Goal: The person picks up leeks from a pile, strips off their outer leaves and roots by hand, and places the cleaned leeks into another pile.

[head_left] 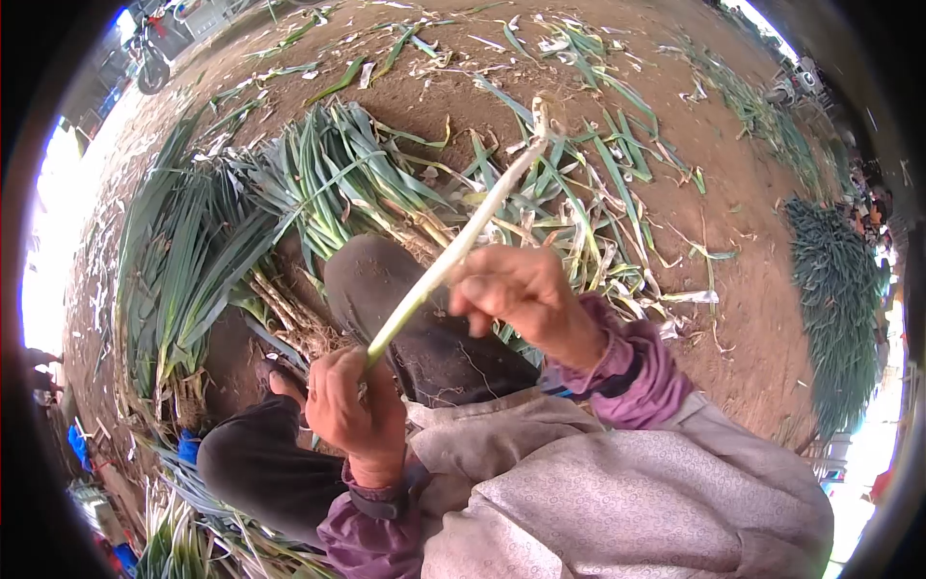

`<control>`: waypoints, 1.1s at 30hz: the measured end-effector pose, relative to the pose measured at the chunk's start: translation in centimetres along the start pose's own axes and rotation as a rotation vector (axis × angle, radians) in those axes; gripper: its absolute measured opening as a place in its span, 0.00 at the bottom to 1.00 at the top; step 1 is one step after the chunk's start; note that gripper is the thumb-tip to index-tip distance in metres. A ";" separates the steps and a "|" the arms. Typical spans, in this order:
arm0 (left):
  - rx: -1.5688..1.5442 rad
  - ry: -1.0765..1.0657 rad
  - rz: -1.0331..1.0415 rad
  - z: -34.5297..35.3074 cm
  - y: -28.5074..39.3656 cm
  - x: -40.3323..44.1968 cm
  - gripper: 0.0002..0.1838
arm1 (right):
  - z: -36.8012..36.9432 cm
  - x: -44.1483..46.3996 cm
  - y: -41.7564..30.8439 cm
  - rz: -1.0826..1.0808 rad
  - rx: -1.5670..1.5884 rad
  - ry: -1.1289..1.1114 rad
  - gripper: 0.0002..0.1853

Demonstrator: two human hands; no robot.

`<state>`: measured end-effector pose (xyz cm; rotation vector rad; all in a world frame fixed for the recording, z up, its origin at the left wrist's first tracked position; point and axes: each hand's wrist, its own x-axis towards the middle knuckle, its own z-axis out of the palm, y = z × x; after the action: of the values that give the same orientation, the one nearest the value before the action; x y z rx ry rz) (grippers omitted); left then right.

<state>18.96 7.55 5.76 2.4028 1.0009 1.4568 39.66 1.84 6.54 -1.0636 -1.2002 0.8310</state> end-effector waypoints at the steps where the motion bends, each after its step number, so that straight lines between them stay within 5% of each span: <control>1: 0.039 0.005 0.028 0.0 0.3 -0.2 0.09 | 1.1 0.5 -0.8 0.040 0.071 -0.003 0.13; 2: 0.079 0.010 0.055 -0.1 0.5 -0.4 0.09 | 2.0 0.8 -1.7 0.174 0.187 0.065 0.13; 8: 0.195 0.012 0.199 0.0 0.4 -1.0 0.12 | 2.6 1.2 -2.3 0.214 0.221 0.066 0.15; 24: -0.255 -0.187 -0.218 0.9 -0.3 -2.9 0.09 | 3.5 0.0 -0.7 0.094 0.102 0.080 0.11; 29: -0.551 -0.371 -0.449 0.7 -0.3 -2.1 0.10 | 4.0 0.3 0.3 -0.117 -0.282 0.067 0.03; 33: -0.607 -0.197 -0.573 1.7 1.5 -0.5 0.12 | 4.7 0.4 2.3 -0.302 -0.616 0.024 0.04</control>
<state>20.91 6.39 5.17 1.6149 0.9200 1.0813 35.18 3.85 4.60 -1.3272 -1.5978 0.2072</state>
